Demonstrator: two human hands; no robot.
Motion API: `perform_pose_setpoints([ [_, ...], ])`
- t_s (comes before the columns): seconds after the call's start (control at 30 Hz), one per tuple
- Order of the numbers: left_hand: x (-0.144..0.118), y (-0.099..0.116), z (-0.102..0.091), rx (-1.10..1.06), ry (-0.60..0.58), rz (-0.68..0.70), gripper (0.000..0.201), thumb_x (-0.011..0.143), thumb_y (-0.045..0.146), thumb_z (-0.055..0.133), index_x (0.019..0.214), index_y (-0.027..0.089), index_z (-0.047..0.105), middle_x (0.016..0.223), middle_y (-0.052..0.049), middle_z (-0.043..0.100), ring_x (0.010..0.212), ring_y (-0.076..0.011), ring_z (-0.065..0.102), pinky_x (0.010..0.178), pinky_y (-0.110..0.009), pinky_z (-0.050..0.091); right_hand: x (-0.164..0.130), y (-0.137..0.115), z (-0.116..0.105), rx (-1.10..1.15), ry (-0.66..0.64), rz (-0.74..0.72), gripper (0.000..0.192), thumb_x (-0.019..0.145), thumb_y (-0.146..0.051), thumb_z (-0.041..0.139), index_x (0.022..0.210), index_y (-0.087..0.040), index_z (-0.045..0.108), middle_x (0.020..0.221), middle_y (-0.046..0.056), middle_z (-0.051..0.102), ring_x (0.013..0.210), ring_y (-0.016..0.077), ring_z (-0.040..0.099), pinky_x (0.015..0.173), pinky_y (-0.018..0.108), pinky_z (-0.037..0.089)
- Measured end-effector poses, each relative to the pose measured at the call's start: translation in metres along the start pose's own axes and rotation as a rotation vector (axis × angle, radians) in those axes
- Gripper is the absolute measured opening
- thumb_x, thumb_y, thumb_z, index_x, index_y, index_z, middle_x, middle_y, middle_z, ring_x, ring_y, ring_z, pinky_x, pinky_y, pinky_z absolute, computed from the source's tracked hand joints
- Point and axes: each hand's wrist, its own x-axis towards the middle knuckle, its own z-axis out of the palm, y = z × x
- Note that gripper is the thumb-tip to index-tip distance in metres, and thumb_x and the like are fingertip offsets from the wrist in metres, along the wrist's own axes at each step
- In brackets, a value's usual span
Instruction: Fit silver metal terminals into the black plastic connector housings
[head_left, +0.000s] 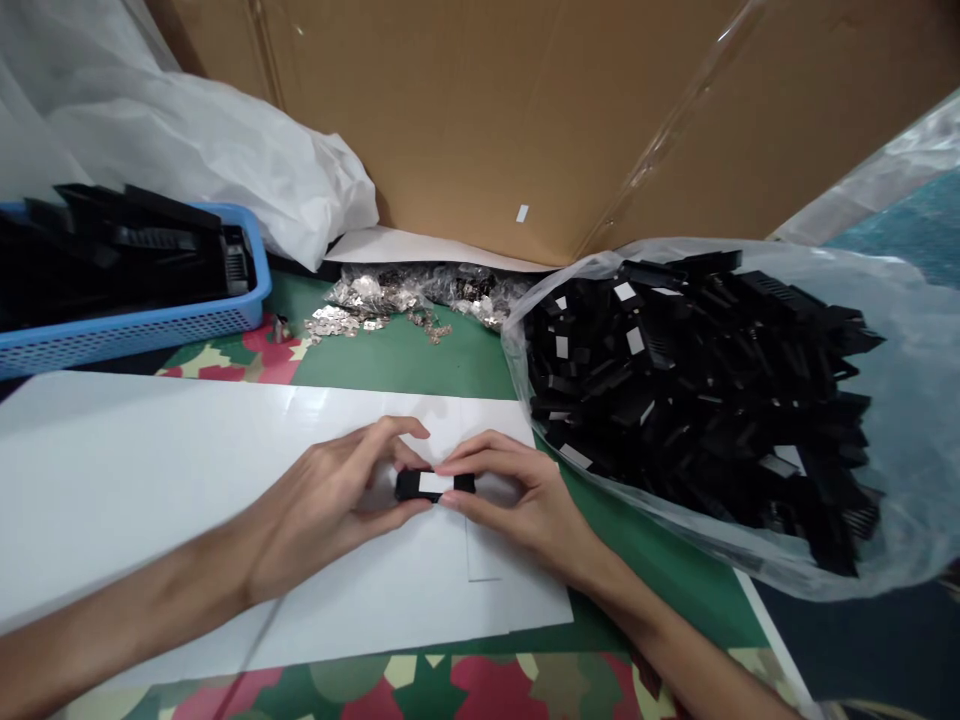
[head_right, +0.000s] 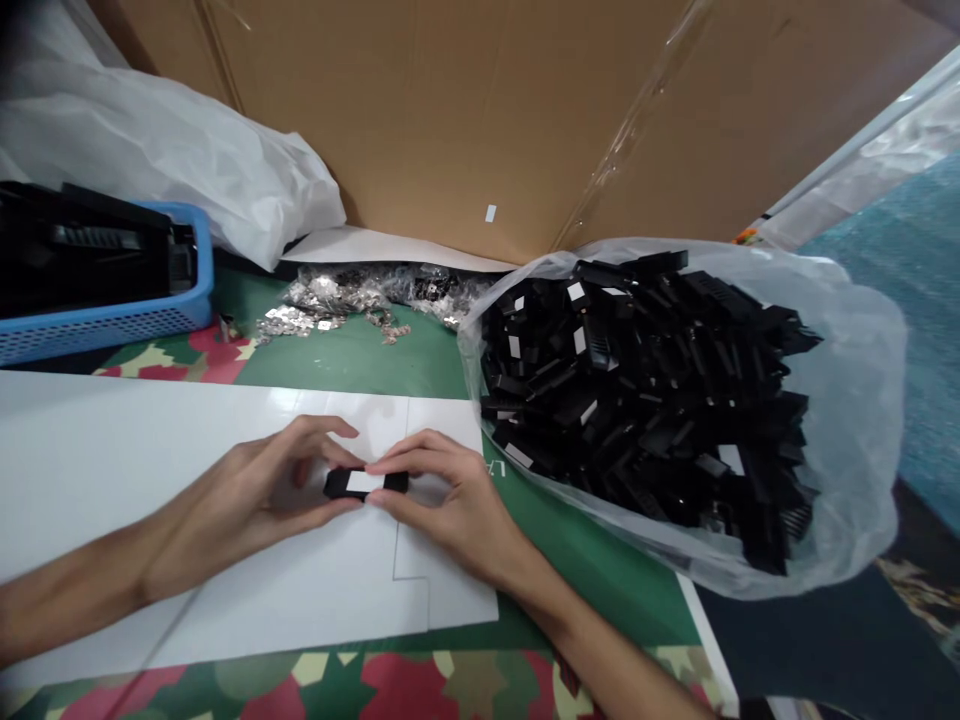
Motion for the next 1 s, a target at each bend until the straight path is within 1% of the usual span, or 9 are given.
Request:
perform_pose_setpoints([
  [0.37,0.0,-0.004,0.001,0.036,-0.013,0.032,0.035,0.097,0.037,0.069,0.127,0.031,0.053,0.111,0.001,0.072,0.069,-0.0118,0.063,0.066,-0.026,0.053,0.001,-0.002,-0.002,-0.018,-0.031,0.031,0.02,0.093,-0.027,0.078,0.113,-0.031,0.081,0.111,0.003,0.073,0.105,0.0191,0.07,0.097,0.034,0.054],
  [0.5,0.001,-0.003,0.0,0.053,-0.01,0.052,0.03,0.098,0.033,0.068,0.125,0.031,0.055,0.116,0.001,0.071,0.072,-0.0126,0.065,0.067,-0.026,0.054,-0.004,-0.003,-0.003,-0.287,-0.11,-0.135,0.035,0.102,-0.027,0.065,0.136,-0.033,0.068,0.121,0.007,0.068,0.115,0.0228,0.063,0.101,0.038,0.053],
  [0.57,0.003,-0.002,-0.001,0.072,-0.026,0.075,0.037,0.097,0.03,0.068,0.131,0.031,0.053,0.113,0.001,0.071,0.085,-0.0159,0.068,0.074,-0.028,0.056,-0.007,-0.007,-0.006,-0.457,-0.184,-0.221,0.045,0.105,-0.03,0.06,0.15,-0.032,0.056,0.129,0.01,0.064,0.121,0.026,0.058,0.104,0.042,0.052],
  [0.63,0.005,-0.001,-0.001,0.097,-0.06,0.106,0.041,0.098,0.029,0.066,0.137,0.03,0.051,0.114,-0.001,0.07,0.1,-0.0196,0.068,0.085,-0.032,0.057,-0.006,-0.01,-0.01,-0.526,-0.221,-0.243,0.047,0.106,-0.034,0.056,0.153,-0.028,0.052,0.133,0.012,0.062,0.123,0.0269,0.057,0.106,0.043,0.051],
  [0.73,0.006,-0.001,-0.001,0.164,-0.09,0.125,0.038,0.1,0.03,0.064,0.137,0.029,0.055,0.114,-0.004,0.068,0.107,-0.0235,0.064,0.092,-0.038,0.055,0.012,-0.009,-0.014,-0.48,-0.111,-0.201,0.033,0.109,-0.031,0.05,0.137,-0.021,0.062,0.123,0.012,0.063,0.115,0.0224,0.063,0.101,0.036,0.053],
  [0.8,0.005,-0.001,-0.001,0.203,-0.096,0.109,0.035,0.1,0.031,0.064,0.135,0.029,0.059,0.109,-0.004,0.065,0.101,-0.0233,0.063,0.088,-0.038,0.055,0.036,-0.001,-0.016,-0.482,0.031,-0.164,0.021,0.107,-0.025,0.051,0.12,-0.018,0.067,0.111,0.009,0.064,0.095,0.0182,0.067,0.088,0.032,0.056],
  [0.87,0.004,-0.002,-0.001,0.224,-0.086,0.102,0.031,0.1,0.03,0.063,0.132,0.029,0.063,0.106,-0.004,0.063,0.095,-0.0218,0.063,0.083,-0.036,0.055,0.068,0.011,-0.016,-0.552,0.143,-0.12,0.01,0.102,-0.019,0.058,0.106,-0.017,0.066,0.104,0.006,0.064,0.074,0.0146,0.063,0.075,0.03,0.055],
  [0.9,0.004,-0.002,-0.001,0.232,-0.065,0.109,0.03,0.1,0.029,0.063,0.131,0.029,0.064,0.106,-0.004,0.062,0.094,-0.0213,0.063,0.082,-0.035,0.054,0.084,0.017,-0.015,-0.602,0.185,-0.101,0.005,0.099,-0.017,0.061,0.102,-0.017,0.065,0.103,0.005,0.064,0.071,0.0142,0.062,0.072,0.031,0.054],
  [1.0,0.004,-0.001,-0.003,0.264,0.04,0.154,0.033,0.099,0.024,0.063,0.132,0.028,0.065,0.108,-0.006,0.06,0.092,-0.0207,0.062,0.08,-0.035,0.054,0.122,0.032,-0.009,-0.661,0.274,-0.095,0.008,0.096,-0.018,0.064,0.103,-0.018,0.061,0.105,0.007,0.064,0.088,0.0213,0.063,0.083,0.037,0.052],
])
